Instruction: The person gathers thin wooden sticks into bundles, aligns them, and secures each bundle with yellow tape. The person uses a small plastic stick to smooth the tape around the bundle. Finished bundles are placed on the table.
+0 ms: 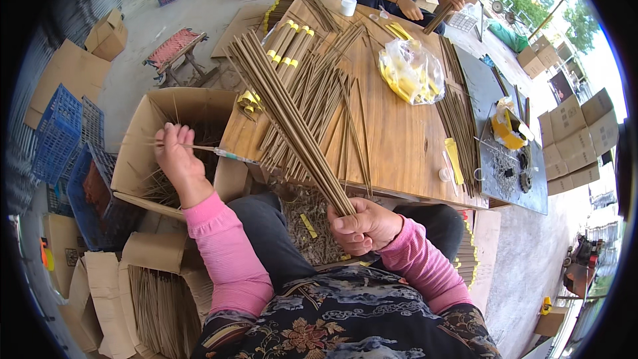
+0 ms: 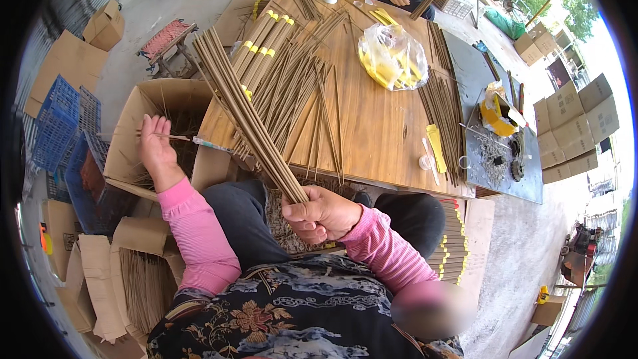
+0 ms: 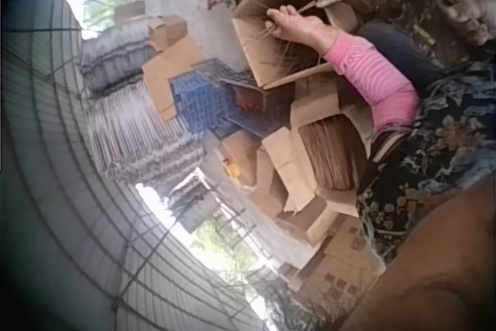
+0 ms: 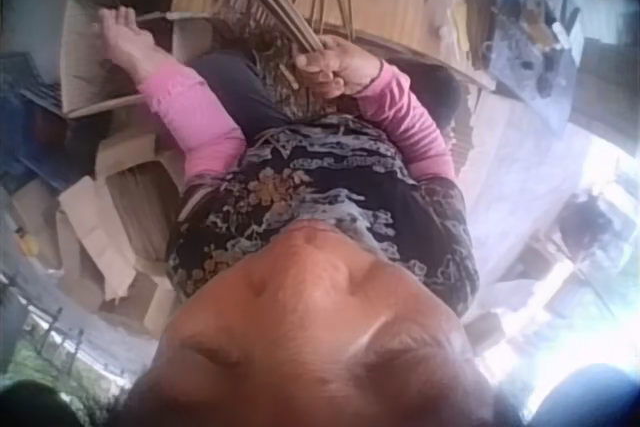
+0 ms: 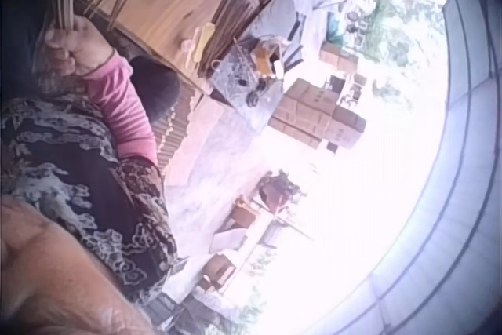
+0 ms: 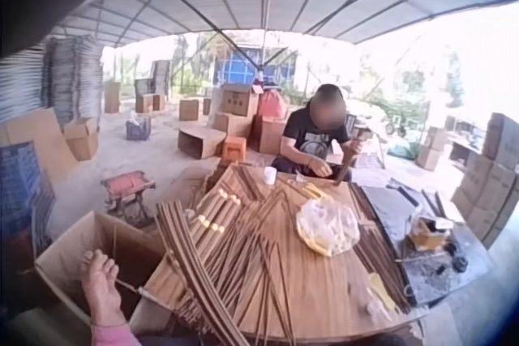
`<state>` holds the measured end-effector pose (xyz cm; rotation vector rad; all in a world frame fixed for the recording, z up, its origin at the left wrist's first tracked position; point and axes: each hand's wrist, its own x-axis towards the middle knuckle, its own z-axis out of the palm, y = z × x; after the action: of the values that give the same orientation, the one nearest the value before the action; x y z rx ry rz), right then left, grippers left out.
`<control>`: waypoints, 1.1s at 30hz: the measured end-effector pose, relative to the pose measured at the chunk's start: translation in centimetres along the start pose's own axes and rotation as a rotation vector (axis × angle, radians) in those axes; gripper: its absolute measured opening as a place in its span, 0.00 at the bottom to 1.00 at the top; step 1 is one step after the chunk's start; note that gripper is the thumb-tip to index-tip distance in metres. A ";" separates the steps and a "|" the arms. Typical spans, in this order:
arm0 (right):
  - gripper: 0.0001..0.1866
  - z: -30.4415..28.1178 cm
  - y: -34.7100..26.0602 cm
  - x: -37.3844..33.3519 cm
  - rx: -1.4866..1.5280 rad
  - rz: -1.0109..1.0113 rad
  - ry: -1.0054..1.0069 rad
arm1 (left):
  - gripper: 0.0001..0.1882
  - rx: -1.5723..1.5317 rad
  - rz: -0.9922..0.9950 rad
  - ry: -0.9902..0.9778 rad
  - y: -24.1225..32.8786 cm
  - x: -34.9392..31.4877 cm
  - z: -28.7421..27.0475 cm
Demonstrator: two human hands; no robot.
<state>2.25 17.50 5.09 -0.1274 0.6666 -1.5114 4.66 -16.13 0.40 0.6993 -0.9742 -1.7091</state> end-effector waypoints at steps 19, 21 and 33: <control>0.17 -3.0 1.1 1.4 -0.207 0.058 0.001 | 0.15 -0.818 -0.975 -0.744 -3.3 -11.1 7.2; 0.20 -3.2 0.1 0.6 -0.465 -0.088 0.214 | 0.14 -0.802 -0.970 -0.680 -3.6 -10.0 6.9; 0.13 -14.7 -2.4 0.6 -1.643 -0.437 1.417 | 0.15 -0.726 -1.017 -0.563 -5.3 -9.3 7.1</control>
<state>-6.89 21.44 -6.06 -0.4523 3.0487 -0.8167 -0.60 -4.52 -0.52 0.1858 -0.2131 -3.0300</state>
